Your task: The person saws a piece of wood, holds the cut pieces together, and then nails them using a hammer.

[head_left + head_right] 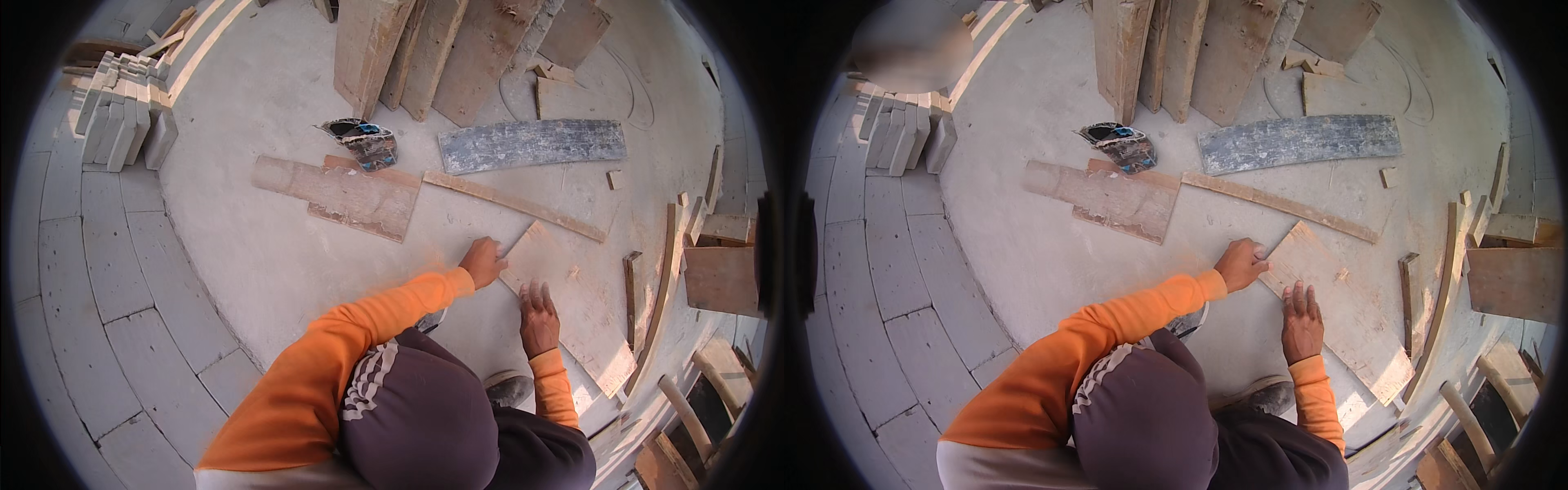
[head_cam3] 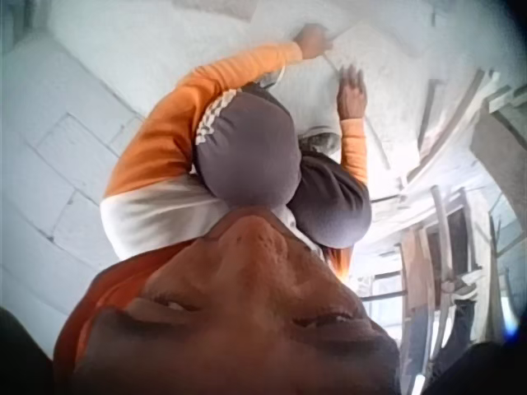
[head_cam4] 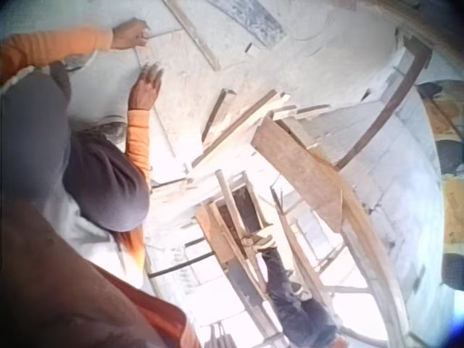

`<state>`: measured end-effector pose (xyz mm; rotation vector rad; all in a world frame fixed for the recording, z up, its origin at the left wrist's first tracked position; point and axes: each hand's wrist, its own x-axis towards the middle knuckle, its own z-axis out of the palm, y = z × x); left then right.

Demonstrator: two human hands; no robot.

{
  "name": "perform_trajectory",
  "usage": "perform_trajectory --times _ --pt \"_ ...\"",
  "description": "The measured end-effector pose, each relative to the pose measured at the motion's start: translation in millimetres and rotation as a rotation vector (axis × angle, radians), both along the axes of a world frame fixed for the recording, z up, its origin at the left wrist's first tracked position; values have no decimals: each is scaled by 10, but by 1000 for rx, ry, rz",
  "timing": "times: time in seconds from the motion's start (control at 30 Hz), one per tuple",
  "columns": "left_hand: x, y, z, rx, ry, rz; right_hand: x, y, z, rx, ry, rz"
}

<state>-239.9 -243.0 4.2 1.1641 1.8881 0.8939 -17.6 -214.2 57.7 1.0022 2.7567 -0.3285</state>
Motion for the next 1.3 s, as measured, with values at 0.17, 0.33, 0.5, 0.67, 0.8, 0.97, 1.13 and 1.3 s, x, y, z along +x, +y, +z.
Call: perform_trajectory --times 0.17,0.33,0.5,0.67,0.8,0.97,1.13,1.3 --pt "-988 -118 715 525 394 245 62 129 12 7 1 35" --pt "-2514 -349 1154 313 1013 435 -2 112 82 -33 48 33" --pt "-2982 -606 1109 88 1017 -120 -33 101 117 -65 51 21" --pt "-2730 -709 1280 69 943 -210 -27 143 190 -88 38 25" --pt "-2252 -905 1350 71 969 -207 -60 143 231 -115 27 34" --pt "-2074 -1024 1288 104 811 -126 -51 143 237 -142 -4 23" --pt "-2284 -962 1614 -45 212 37 -22 141 222 -133 -1 34" --pt "-2620 -765 1610 -195 404 -249 -17 158 201 -117 7 78"
